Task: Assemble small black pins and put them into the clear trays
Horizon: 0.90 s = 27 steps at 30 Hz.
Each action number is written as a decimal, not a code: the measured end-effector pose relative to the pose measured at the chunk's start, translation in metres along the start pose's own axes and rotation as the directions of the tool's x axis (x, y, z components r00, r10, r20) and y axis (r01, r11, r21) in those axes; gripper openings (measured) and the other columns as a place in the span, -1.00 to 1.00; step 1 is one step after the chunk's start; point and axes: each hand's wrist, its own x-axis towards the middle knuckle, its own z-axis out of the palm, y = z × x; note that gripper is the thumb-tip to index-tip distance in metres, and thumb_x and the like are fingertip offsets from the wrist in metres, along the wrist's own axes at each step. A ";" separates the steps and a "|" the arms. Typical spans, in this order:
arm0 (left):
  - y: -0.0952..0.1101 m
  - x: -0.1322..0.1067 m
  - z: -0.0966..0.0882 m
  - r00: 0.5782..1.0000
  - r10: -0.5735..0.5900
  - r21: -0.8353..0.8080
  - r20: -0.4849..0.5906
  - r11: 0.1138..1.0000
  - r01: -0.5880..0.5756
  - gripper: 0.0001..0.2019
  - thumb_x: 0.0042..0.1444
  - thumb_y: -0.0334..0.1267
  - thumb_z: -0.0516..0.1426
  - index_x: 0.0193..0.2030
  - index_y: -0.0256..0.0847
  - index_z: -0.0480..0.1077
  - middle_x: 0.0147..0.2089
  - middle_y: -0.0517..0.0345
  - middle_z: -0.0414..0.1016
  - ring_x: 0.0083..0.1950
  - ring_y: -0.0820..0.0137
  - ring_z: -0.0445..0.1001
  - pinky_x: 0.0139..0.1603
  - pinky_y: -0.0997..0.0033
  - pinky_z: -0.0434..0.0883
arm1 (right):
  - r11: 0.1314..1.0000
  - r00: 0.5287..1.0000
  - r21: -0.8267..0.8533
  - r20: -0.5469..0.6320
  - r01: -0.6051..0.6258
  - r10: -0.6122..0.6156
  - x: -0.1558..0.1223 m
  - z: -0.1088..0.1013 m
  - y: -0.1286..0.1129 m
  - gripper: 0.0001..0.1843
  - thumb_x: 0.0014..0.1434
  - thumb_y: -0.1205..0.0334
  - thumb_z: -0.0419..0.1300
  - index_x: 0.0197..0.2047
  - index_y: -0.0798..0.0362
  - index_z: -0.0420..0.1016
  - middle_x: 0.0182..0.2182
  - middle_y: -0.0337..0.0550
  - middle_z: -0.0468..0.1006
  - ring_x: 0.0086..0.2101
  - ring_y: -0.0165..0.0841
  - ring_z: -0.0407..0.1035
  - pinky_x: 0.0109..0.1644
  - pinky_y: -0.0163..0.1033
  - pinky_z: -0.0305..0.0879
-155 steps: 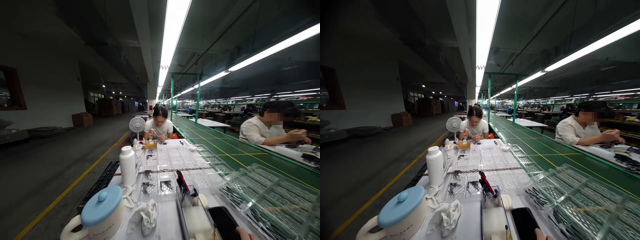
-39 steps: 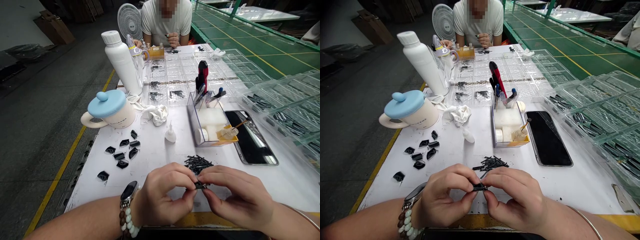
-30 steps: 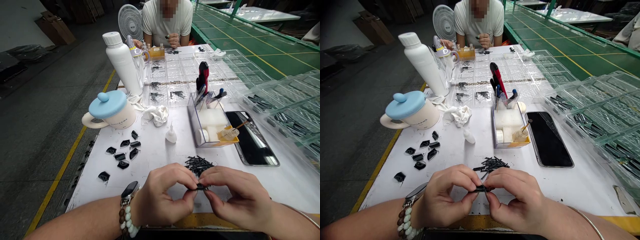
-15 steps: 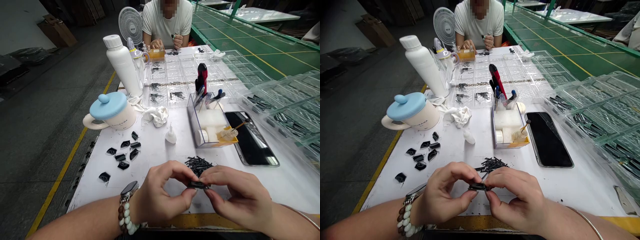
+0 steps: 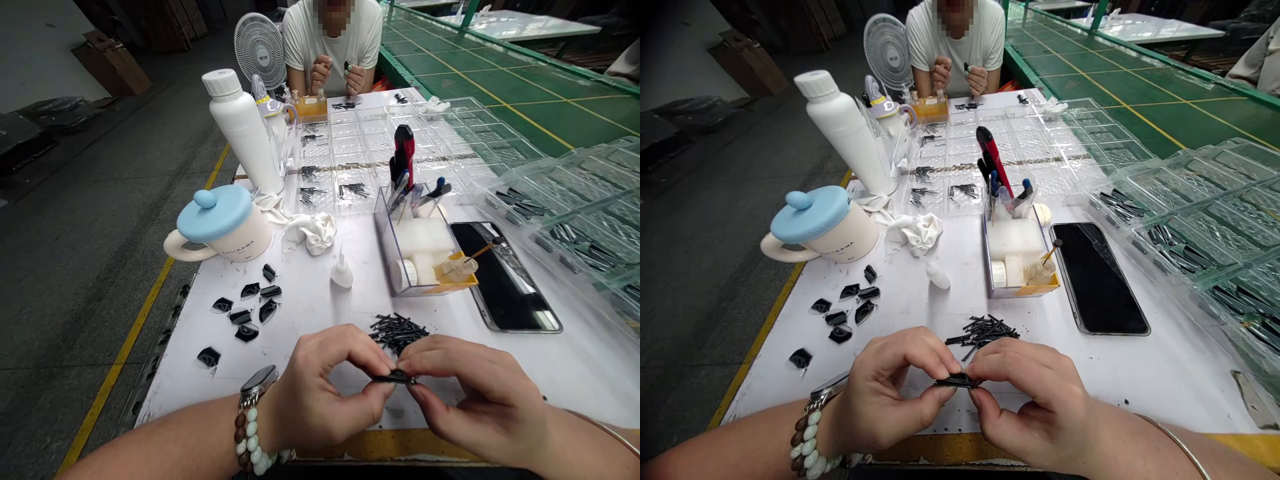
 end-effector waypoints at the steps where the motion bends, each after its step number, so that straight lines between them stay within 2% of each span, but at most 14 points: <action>1: 0.000 0.000 0.000 1.000 0.005 0.003 -0.003 1.000 -0.005 -0.79 -0.12 -0.62 0.24 -0.34 -0.30 0.44 -0.37 0.01 0.59 -0.33 0.37 0.60 -0.28 0.50 0.56 | 1.000 1.000 0.001 0.001 0.006 -0.006 0.000 0.000 0.000 -0.71 0.04 0.57 0.13 -0.17 0.13 0.45 -0.41 -0.11 0.58 -0.38 -0.37 0.52 -0.30 -0.38 0.52; 15: 0.002 0.003 0.002 0.999 0.034 0.048 0.008 0.998 -0.035 -0.78 -0.17 -0.63 0.22 -0.39 -0.30 0.40 -0.40 0.04 0.57 -0.36 0.39 0.57 -0.32 0.50 0.54 | 0.999 0.999 0.041 0.016 0.030 -0.030 -0.003 0.001 0.001 -0.69 0.05 0.59 0.12 -0.13 0.17 0.42 -0.38 -0.07 0.56 -0.34 -0.37 0.50 -0.26 -0.36 0.51; 21: 0.000 0.004 0.001 0.998 0.039 0.042 0.043 0.998 -0.041 -0.77 -0.16 -0.60 0.23 -0.37 -0.27 0.38 -0.35 0.04 0.56 -0.33 0.39 0.55 -0.27 0.47 0.54 | 0.999 0.999 0.002 0.018 0.040 -0.040 -0.002 -0.001 0.000 -0.69 0.05 0.58 0.10 -0.14 0.12 0.41 -0.39 -0.09 0.57 -0.36 -0.39 0.51 -0.30 -0.40 0.51; 27: -0.002 0.005 0.002 0.996 0.044 0.051 0.072 0.998 -0.048 -0.78 -0.14 -0.58 0.24 -0.34 -0.27 0.41 -0.34 0.02 0.56 -0.31 0.38 0.56 -0.26 0.46 0.54 | 0.995 0.996 -0.073 -0.037 0.074 -0.077 -0.003 0.000 -0.002 -0.73 0.07 0.53 0.10 -0.15 0.11 0.41 -0.39 -0.09 0.59 -0.37 -0.37 0.52 -0.33 -0.40 0.53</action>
